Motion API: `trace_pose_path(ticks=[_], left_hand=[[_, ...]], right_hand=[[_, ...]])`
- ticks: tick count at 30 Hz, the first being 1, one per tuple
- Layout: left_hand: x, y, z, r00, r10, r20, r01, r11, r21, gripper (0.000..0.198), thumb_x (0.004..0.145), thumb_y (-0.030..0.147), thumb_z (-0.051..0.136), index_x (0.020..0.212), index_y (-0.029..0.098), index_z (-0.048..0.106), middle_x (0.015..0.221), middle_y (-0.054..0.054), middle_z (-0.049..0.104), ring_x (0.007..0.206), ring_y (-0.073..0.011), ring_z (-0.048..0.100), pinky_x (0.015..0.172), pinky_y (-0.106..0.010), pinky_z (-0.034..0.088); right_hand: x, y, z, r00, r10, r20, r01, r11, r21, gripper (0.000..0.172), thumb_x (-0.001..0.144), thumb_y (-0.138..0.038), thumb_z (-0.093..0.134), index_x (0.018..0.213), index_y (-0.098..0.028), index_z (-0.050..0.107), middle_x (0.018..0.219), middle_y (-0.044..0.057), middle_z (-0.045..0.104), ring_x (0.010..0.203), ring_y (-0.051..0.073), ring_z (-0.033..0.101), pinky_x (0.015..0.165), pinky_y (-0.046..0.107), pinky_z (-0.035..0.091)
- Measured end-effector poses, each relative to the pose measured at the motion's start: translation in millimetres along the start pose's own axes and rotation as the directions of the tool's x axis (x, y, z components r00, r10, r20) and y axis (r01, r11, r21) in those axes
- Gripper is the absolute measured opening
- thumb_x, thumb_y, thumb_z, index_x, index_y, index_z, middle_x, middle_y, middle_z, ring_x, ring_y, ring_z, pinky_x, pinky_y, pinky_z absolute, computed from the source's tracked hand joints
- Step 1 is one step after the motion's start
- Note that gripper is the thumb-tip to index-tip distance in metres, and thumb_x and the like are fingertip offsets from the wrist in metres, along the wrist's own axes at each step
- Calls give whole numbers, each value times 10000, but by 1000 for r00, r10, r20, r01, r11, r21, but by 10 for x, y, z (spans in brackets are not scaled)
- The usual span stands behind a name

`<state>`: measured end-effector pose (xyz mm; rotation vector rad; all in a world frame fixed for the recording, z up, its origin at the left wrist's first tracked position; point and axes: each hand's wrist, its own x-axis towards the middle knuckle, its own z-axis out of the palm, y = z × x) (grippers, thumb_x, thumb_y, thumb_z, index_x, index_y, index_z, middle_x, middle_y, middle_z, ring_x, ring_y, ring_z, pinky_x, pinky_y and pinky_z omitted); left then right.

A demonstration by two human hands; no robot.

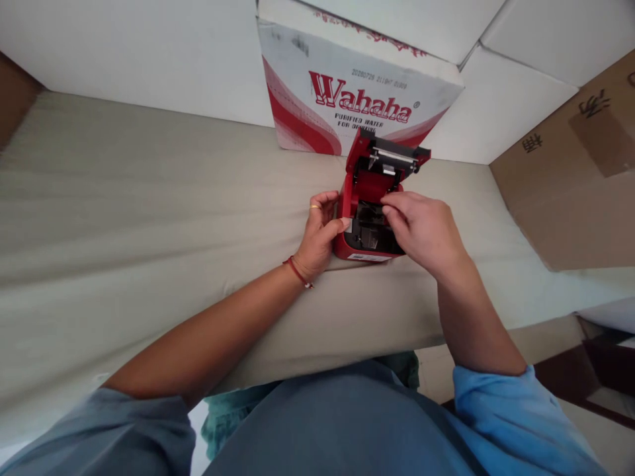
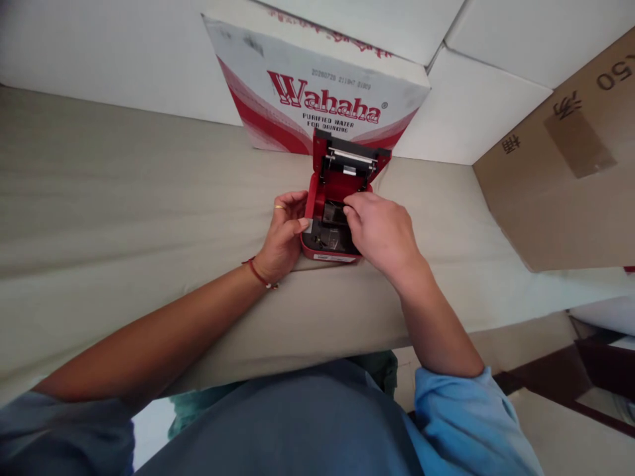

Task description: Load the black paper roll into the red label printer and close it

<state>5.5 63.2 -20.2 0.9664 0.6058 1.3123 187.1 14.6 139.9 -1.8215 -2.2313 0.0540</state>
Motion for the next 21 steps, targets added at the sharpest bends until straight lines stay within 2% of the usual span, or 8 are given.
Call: trace_pose_path(ticks=[4,8,10,13,15,17,19,21], left_hand=[[3,34,3,999,-28,-17,27,999,-24,744,739,632,987,1296,328,598,1440,-53,665,1437,-300,623,1258,-464,492],[0,71,12,999,-40,-8,39,998,-38,718,751,611,988,1286,310,615,1418,-62,685,1408,-296,640,1240,-461,502],[0,77,15,999,-45,-7,44,998,-52,711,756,598,987,1285,306,614,1411,-60,687,1392,-287,646,1229,-452,504],[3,71,16,998,-56,-10,55,996,-63,716,740,585,998,1275,302,616,1394,-59,691,1373,-284,657,1206,-448,519],[6,63,12,999,-54,-6,53,997,-59,705,745,577,992,1276,305,616,1407,-58,690,1388,-286,654,1202,-447,524],[10,53,8,999,-48,-8,48,997,-57,692,753,575,981,1276,309,613,1421,-54,687,1404,-287,648,1203,-445,523],[17,43,6,999,-44,-10,44,997,-59,688,749,574,978,1267,309,611,1409,-50,689,1399,-287,648,1193,-443,525],[24,35,10,999,-39,-11,38,997,-60,685,747,573,974,1261,307,609,1391,-49,696,1381,-287,654,1173,-443,530]], right_hand=[[480,34,51,958,43,282,36,963,-267,224,1014,-281,698,1137,-261,884,1054,131,895,939,350,820,806,439,587],[713,-72,134,906,77,416,68,944,-323,272,937,-192,772,1173,-237,898,1167,165,894,1067,407,829,870,470,590],[669,-118,73,910,84,405,42,955,-293,276,935,-161,775,1173,-236,895,1160,160,893,1087,411,828,894,476,592],[385,-39,-237,973,36,230,12,979,-203,302,945,-227,796,1235,-263,871,1157,118,890,1034,390,817,872,485,595],[130,186,-526,998,-34,49,40,992,-117,361,972,-328,795,1330,-311,839,1200,77,883,997,360,798,847,485,591],[-79,552,-756,999,-4,-51,-2,993,-118,408,996,-384,775,1400,-345,817,1137,77,883,887,326,773,775,475,558],[-189,998,-830,992,123,7,-120,977,-179,390,937,-347,828,1326,-343,860,1015,92,886,790,307,733,701,464,512],[-194,1424,-734,951,247,187,-206,955,-214,278,901,-294,828,1168,-315,902,967,86,885,746,288,723,662,435,499]])
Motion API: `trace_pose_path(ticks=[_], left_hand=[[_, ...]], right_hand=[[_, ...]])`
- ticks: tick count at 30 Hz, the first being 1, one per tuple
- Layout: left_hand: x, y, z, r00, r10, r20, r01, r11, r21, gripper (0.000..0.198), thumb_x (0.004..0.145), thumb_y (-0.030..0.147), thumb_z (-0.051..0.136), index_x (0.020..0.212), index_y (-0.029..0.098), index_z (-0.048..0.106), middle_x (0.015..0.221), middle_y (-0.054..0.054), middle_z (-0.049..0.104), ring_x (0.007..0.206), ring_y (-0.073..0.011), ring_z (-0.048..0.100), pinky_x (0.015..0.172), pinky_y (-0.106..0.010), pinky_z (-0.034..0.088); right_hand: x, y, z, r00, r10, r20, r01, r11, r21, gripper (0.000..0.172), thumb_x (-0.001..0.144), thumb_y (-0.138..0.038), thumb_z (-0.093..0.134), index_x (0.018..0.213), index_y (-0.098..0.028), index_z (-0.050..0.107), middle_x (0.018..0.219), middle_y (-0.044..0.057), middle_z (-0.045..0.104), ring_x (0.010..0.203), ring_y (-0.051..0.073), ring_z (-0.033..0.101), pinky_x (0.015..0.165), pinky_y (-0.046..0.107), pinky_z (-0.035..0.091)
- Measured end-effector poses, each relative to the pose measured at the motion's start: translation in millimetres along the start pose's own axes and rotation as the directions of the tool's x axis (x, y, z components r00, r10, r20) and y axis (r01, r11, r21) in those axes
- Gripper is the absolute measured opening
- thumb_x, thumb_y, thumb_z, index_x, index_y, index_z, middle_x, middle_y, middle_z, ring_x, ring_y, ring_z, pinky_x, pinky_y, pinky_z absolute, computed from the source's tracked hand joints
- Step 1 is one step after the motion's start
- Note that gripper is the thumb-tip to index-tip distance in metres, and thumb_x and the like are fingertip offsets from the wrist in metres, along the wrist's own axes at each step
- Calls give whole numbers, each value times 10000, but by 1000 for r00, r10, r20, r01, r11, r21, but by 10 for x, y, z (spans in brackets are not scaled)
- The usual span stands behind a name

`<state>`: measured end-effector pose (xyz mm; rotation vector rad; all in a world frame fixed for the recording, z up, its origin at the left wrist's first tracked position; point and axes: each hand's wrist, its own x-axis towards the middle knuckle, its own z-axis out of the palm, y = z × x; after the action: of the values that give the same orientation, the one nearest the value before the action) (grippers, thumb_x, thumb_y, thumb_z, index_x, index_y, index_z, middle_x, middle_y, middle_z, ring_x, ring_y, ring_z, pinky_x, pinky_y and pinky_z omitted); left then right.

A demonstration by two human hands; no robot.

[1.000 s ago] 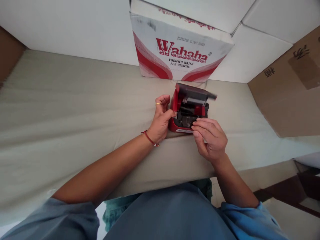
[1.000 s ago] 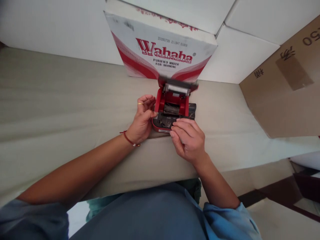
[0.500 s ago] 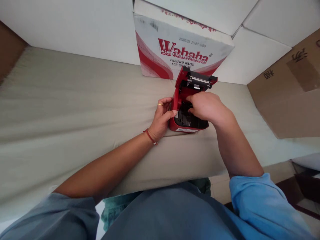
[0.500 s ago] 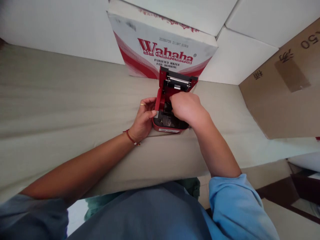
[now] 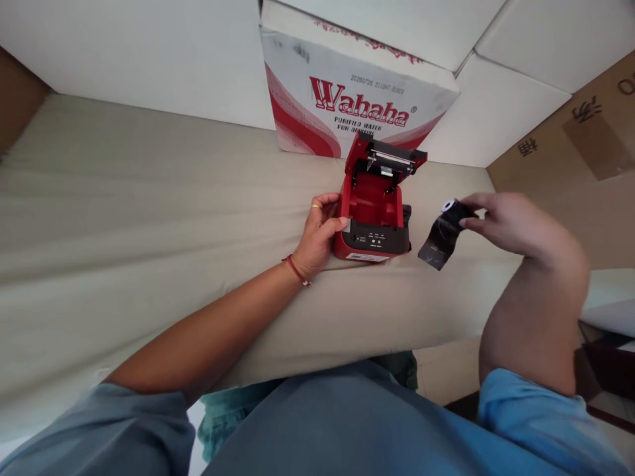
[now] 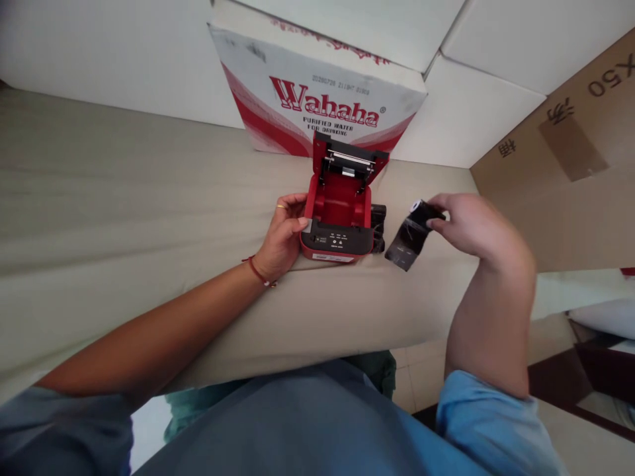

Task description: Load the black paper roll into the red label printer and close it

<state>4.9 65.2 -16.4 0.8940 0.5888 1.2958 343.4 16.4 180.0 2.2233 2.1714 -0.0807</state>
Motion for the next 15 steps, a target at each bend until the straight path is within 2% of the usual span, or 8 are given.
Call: trace_pose_path(ticks=[1,3,5,8,10,12,15], left_hand=[[3,-2,4,1000,3,0,-3,1000,1,682,749,572,971,1261,306,607,1386,-50,698,1374,-287,658,1165,-442,532],[8,-3,16,1000,9,3,-9,1000,4,680,752,575,967,1260,305,604,1389,-51,702,1366,-287,663,1155,-440,534],[8,3,27,1000,7,7,-7,1000,-2,683,748,579,970,1257,305,607,1394,-51,706,1360,-285,668,1152,-437,536],[5,18,38,1000,1,9,0,1000,-16,682,739,583,977,1249,305,620,1386,-48,717,1347,-284,675,1146,-436,541],[2,24,39,1000,-2,-3,2,1000,-16,685,725,580,986,1240,304,629,1367,-45,723,1337,-282,678,1136,-431,543],[2,24,37,1000,-11,-17,11,1000,-14,691,711,575,995,1231,301,632,1359,-44,724,1331,-280,677,1136,-429,540],[7,9,32,1000,-25,-4,25,1000,-9,695,720,586,986,1235,301,617,1383,-53,717,1339,-284,674,1148,-439,535]], right_hand=[[85,139,114,995,3,100,-4,1000,7,199,882,-307,848,1069,-290,912,950,88,886,745,281,730,670,423,510],[262,281,350,978,-13,210,11,1000,11,131,865,-333,873,966,-261,916,880,91,876,716,268,724,681,411,524],[407,245,545,983,-13,185,9,1000,21,184,892,-338,857,1034,-248,929,903,105,884,752,276,747,733,415,559],[566,-55,725,1000,11,30,-12,999,40,384,961,-293,761,1322,-247,885,1197,138,899,991,325,819,909,454,614],[649,-327,798,999,-34,12,33,998,54,496,942,-235,749,1430,-251,835,1359,148,868,1144,350,824,997,471,618],[698,-570,844,993,-87,78,83,995,46,518,914,-185,753,1423,-240,835,1390,162,858,1193,358,823,1005,453,617],[643,-764,814,991,-81,108,79,997,24,419,922,-181,744,1318,-226,872,1305,169,882,1148,352,834,952,423,615]])
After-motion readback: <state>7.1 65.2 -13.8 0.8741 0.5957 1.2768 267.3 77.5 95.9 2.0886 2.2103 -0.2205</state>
